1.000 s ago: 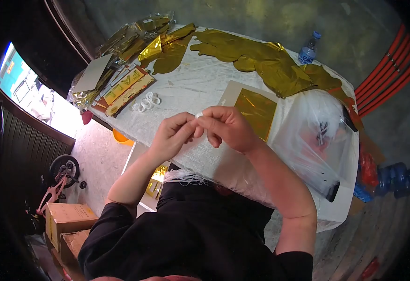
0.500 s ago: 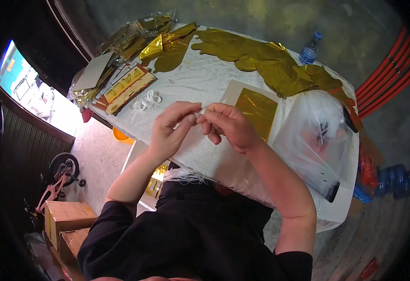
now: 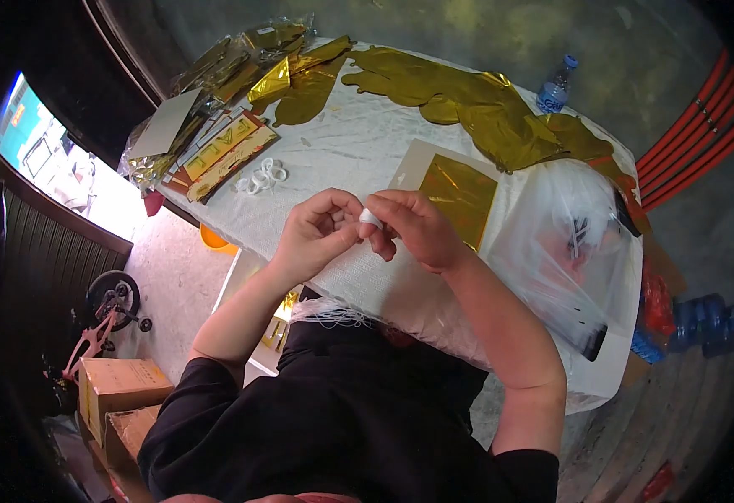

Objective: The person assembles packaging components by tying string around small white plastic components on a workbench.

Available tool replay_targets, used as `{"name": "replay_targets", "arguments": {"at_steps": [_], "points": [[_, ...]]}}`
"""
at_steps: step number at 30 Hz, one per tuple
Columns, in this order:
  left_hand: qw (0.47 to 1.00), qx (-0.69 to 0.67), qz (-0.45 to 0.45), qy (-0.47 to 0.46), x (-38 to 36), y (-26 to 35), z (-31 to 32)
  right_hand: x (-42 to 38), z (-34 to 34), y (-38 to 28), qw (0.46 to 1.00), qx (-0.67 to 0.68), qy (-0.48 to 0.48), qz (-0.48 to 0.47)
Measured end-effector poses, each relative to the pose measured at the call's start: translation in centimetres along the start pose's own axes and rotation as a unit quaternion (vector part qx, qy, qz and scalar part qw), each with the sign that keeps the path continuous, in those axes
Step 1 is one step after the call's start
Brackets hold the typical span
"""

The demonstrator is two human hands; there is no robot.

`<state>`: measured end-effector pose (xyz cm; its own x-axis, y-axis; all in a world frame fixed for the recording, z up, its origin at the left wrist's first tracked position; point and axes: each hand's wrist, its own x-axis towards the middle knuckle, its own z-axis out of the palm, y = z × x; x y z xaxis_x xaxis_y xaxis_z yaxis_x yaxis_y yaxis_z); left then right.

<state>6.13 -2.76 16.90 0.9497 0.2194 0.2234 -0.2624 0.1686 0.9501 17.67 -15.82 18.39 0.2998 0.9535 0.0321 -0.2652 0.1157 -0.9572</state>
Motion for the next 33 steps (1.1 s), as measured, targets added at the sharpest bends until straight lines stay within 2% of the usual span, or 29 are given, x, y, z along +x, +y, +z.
{"name": "replay_targets", "arguments": {"at_steps": [2,12,15,21,23,29,33], "points": [[0.997,0.081,0.002,-0.009,-0.1,0.0,0.0,0.0,-0.1,0.2,1.000,-0.011,-0.004,0.000],[0.999,0.024,-0.023,-0.022,-0.6,-0.5,0.1,0.0,0.3,0.7,1.000,0.002,-0.001,0.006],[0.999,0.036,-0.006,0.010,-0.7,-1.1,0.0,-0.1,0.7,0.4,1.000,0.000,0.005,0.014],[0.999,0.010,-0.026,-0.021,-0.7,-1.4,-0.3,0.0,0.2,0.8,0.999,0.047,-0.006,0.021],[0.999,-0.029,0.020,0.012,-0.6,-1.0,0.3,0.1,0.1,1.0,0.998,0.050,-0.008,0.025],[0.999,0.034,-0.003,-0.001,-0.8,-1.4,-0.1,0.2,-0.1,1.2,0.998,0.053,-0.011,0.021],[0.999,0.029,-0.011,-0.008,-0.7,-1.5,0.2,0.3,-0.1,1.2,1.000,0.014,-0.005,0.007]]}}
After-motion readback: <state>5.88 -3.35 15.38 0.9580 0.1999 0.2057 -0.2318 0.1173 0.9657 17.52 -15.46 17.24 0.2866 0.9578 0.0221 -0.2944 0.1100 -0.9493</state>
